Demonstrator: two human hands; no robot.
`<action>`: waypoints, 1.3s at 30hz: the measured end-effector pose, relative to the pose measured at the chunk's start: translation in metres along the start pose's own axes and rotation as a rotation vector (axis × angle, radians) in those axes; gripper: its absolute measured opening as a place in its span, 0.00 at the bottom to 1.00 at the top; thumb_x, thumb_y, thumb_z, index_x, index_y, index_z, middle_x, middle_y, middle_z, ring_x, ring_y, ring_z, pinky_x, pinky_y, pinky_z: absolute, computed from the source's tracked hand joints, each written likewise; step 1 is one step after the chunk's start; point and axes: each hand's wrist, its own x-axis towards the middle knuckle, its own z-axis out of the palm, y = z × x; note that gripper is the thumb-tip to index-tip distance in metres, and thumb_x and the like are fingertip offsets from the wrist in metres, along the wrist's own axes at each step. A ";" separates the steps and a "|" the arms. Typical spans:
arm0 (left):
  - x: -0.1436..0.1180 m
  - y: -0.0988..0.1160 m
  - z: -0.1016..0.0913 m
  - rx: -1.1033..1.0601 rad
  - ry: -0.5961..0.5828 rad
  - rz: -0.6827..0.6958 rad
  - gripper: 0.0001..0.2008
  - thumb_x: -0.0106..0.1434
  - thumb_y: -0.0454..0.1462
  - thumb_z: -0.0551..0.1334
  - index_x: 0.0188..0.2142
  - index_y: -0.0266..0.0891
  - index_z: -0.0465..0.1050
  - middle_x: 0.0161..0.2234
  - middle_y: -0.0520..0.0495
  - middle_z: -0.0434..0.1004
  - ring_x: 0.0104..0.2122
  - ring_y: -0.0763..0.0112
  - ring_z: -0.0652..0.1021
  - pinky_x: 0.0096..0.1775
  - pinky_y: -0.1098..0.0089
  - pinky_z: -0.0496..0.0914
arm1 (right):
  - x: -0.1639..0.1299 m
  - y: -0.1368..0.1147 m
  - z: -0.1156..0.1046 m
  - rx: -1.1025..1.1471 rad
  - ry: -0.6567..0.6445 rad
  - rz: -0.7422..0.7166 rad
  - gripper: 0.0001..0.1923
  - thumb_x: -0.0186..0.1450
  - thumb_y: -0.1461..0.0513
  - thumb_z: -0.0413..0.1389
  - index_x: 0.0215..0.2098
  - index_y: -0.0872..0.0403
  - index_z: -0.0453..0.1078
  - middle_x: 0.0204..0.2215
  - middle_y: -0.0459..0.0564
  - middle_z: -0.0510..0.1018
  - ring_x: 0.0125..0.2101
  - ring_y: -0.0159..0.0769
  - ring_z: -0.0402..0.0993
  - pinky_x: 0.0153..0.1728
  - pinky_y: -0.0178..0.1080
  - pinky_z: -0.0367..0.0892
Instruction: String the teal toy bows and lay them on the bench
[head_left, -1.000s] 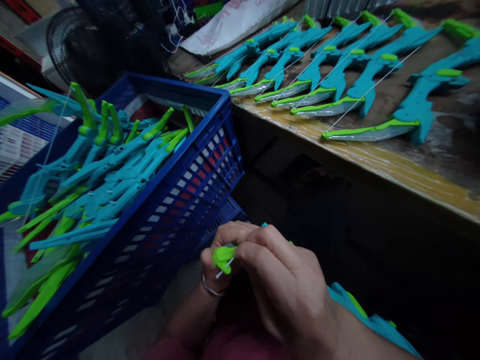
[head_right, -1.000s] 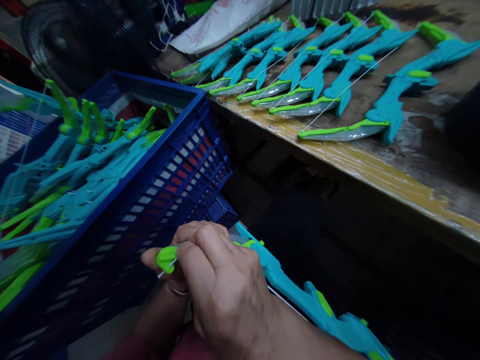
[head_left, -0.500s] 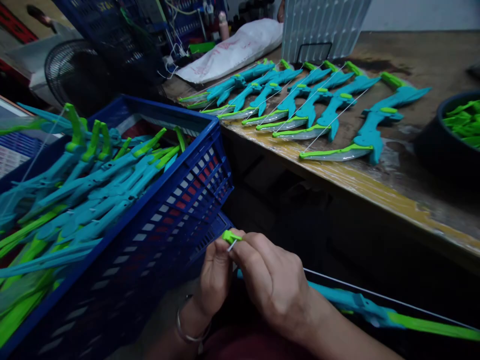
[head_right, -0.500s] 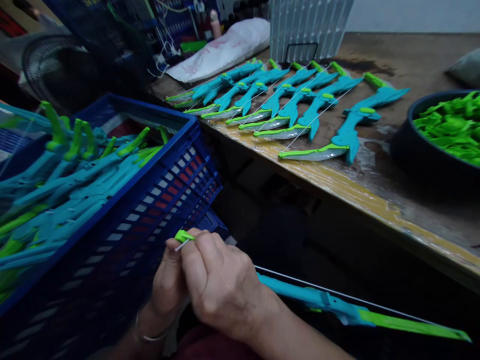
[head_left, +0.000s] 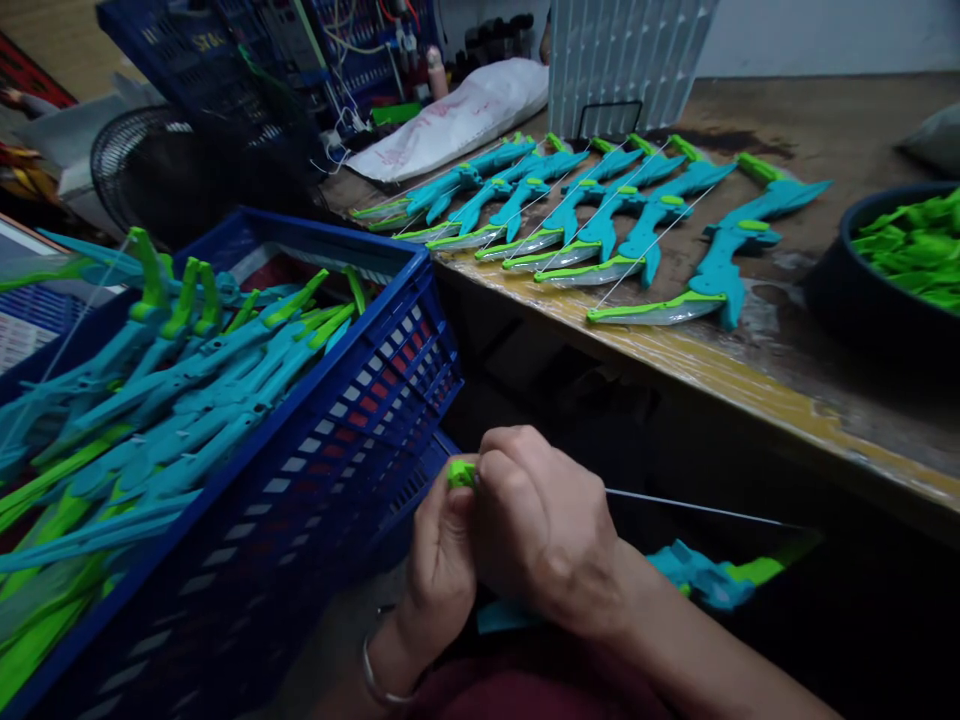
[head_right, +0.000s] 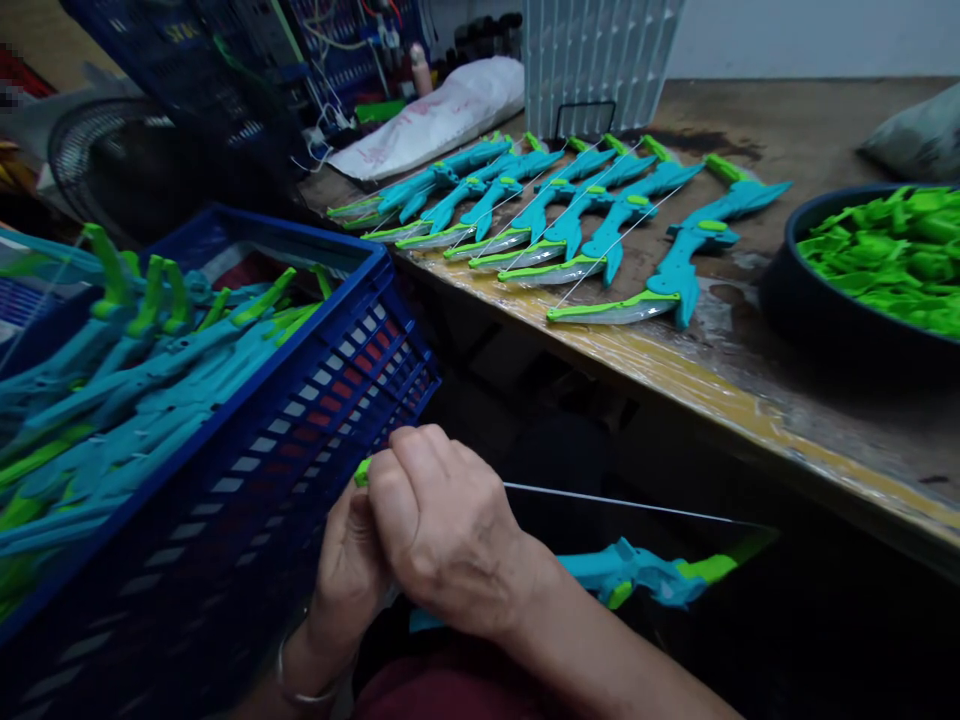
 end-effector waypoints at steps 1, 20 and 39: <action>0.001 0.001 0.002 0.008 -0.006 0.015 0.16 0.72 0.48 0.58 0.49 0.43 0.75 0.36 0.47 0.74 0.35 0.67 0.75 0.34 0.71 0.72 | 0.004 0.000 -0.007 0.031 0.018 0.033 0.04 0.72 0.68 0.49 0.42 0.56 0.65 0.36 0.54 0.74 0.33 0.38 0.71 0.32 0.39 0.69; 0.019 0.012 0.001 0.054 -0.081 0.047 0.02 0.70 0.36 0.63 0.39 0.43 0.76 0.35 0.52 0.74 0.34 0.77 0.74 0.37 0.79 0.70 | -0.008 0.006 -0.011 0.352 0.004 0.226 0.06 0.75 0.68 0.47 0.41 0.56 0.63 0.35 0.50 0.74 0.32 0.31 0.72 0.30 0.32 0.68; 0.024 0.013 0.014 -0.206 -0.054 0.020 0.07 0.69 0.36 0.63 0.32 0.40 0.74 0.30 0.52 0.70 0.31 0.75 0.71 0.37 0.76 0.68 | -0.006 0.005 -0.028 0.599 -0.165 0.351 0.06 0.74 0.67 0.52 0.38 0.55 0.68 0.34 0.49 0.72 0.33 0.31 0.69 0.32 0.32 0.68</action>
